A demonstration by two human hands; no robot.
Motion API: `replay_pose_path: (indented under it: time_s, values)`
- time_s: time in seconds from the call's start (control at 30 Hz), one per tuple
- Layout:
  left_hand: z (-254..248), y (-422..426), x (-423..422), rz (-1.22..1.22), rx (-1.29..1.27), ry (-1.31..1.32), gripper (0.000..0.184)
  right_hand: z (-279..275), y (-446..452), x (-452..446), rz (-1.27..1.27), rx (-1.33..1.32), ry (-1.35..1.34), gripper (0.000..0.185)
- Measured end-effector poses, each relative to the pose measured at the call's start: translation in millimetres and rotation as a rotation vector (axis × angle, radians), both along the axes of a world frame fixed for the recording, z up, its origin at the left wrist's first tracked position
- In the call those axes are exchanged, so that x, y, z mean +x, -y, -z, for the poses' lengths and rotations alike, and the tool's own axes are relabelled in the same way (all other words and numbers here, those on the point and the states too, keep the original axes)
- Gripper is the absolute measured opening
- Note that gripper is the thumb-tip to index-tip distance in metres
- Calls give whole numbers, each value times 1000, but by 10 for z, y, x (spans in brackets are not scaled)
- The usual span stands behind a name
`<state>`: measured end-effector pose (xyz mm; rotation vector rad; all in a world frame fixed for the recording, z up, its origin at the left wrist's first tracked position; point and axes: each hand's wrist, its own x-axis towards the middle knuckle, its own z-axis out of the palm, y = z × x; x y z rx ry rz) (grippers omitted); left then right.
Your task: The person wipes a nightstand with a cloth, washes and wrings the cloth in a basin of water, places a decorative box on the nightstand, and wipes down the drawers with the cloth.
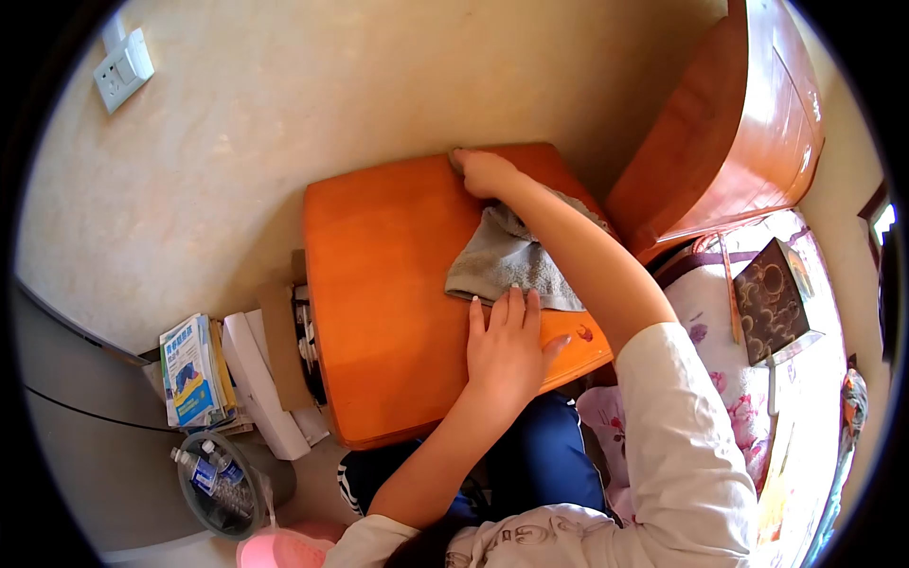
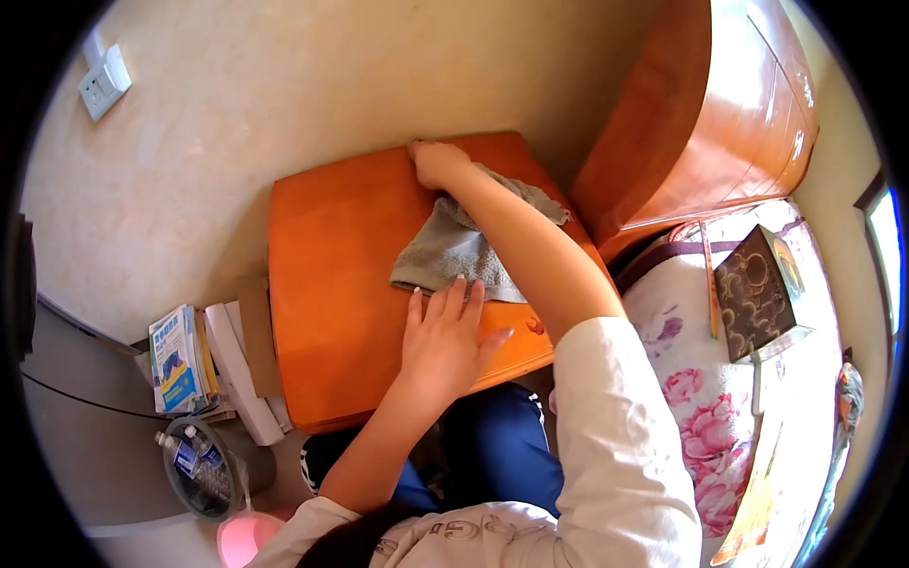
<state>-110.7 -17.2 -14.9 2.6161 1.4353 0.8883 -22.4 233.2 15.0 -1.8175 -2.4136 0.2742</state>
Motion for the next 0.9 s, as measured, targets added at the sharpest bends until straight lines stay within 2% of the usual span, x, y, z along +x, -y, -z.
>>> replay_pose_path:
  time_s: [0.03,0.13,0.23,0.33,0.37,0.43,0.53,0.63,0.67,0.77,0.8,0.9]
  values:
    - [-2,8,-2,-4,10,-6,59,-4,-122,-4,107,-72,-12,57]
    - [-49,2,7,-19,12,-17,58,182,-266,-157,27,33,-12,57]
    - [-89,8,-6,-14,-8,-9,58,210,136,-324,-399,138,-98,55]
    - [-70,36,3,-24,-2,11,59,139,180,-382,-212,40,-120,51]
    - [-61,47,-17,-27,12,6,59,79,138,-431,-43,60,-3,48]
    - [-63,52,-24,-21,-21,-31,60,93,-3,-542,161,163,32,47]
    - [-55,8,-71,-25,-14,-47,61,-26,-5,-729,181,-3,80,45]
    - [-47,100,-103,-42,-4,-35,63,186,60,-670,-187,257,-90,42]
    - [-60,114,-123,-53,6,-30,63,166,23,-569,-154,177,-129,40]
    - [-61,119,-200,-36,1,-52,64,90,-145,-463,12,101,28,41]
    - [-74,121,-225,-34,-11,-52,64,93,-191,-491,51,83,-13,41]
    - [-111,149,-260,-42,-40,-60,64,163,-268,-670,-77,67,6,43]
